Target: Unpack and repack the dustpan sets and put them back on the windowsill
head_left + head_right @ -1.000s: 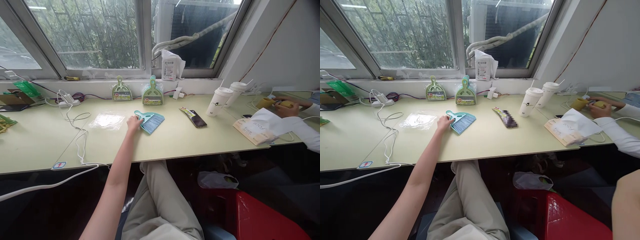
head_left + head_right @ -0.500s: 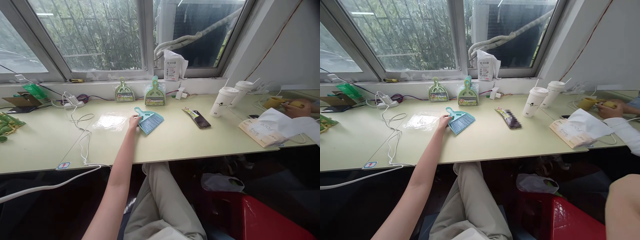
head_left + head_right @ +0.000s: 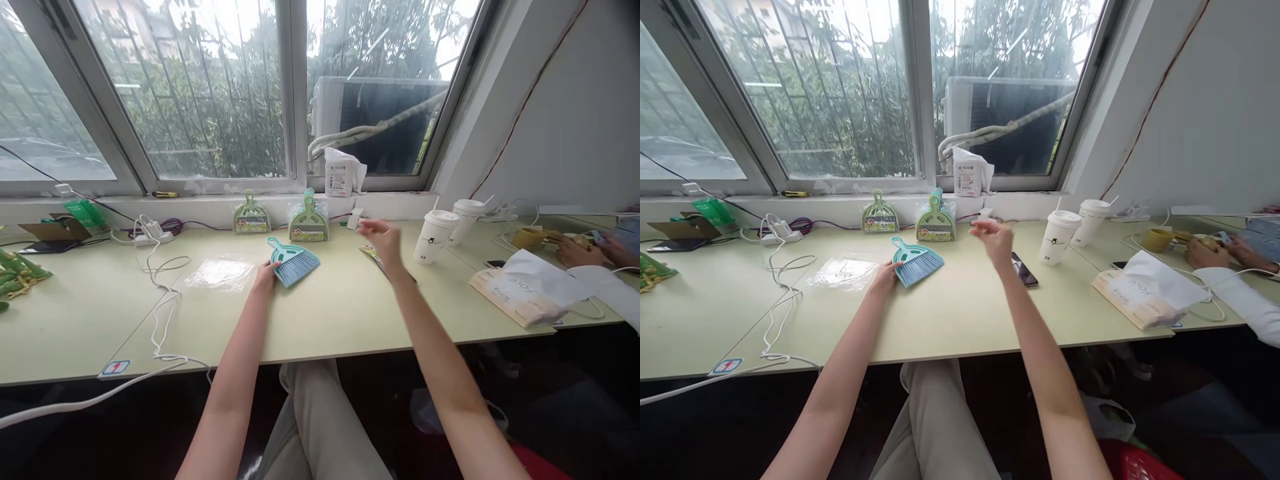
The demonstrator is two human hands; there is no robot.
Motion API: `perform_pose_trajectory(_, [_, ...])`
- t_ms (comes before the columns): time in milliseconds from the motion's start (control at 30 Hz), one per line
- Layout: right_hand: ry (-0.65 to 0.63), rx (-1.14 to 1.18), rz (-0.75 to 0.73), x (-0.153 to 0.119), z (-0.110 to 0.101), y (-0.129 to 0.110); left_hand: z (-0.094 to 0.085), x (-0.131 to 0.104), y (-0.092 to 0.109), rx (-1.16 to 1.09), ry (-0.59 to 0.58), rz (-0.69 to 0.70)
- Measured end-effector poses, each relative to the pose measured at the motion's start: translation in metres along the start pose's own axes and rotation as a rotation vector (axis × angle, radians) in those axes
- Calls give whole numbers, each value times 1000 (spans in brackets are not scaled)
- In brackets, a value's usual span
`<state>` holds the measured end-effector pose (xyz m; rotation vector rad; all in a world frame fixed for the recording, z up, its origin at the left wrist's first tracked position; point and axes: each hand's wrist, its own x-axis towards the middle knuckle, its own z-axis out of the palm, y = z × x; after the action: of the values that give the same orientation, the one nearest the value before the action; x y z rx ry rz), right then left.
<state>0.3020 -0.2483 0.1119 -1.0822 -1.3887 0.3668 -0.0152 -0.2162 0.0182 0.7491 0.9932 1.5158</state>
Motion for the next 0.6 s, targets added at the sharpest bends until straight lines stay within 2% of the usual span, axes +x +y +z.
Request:
perform_pose_trajectory(133, [-42,11,254,-15,42,48,-7,6,2,-25,85,4])
perform_pose_trajectory(200, [-11,-85,291,-22,55,73,-10,9,3,-24,95,-8])
perform_pose_trajectory(233, [-2,-143,256,-23,58,83,-11,11,3,-26,90,-5])
perform_pose_trajectory(400, [95,-561,75,-19,44,110,-6,14,1,-20,54,-9])
perform_pose_trajectory(500, [59,-681,39,-14,34,116,-1,13,2,-10,48,-46])
perform_pose_trajectory(600, [-33,-718,59,-13,32,118,0,12,3,66,-1,-119])
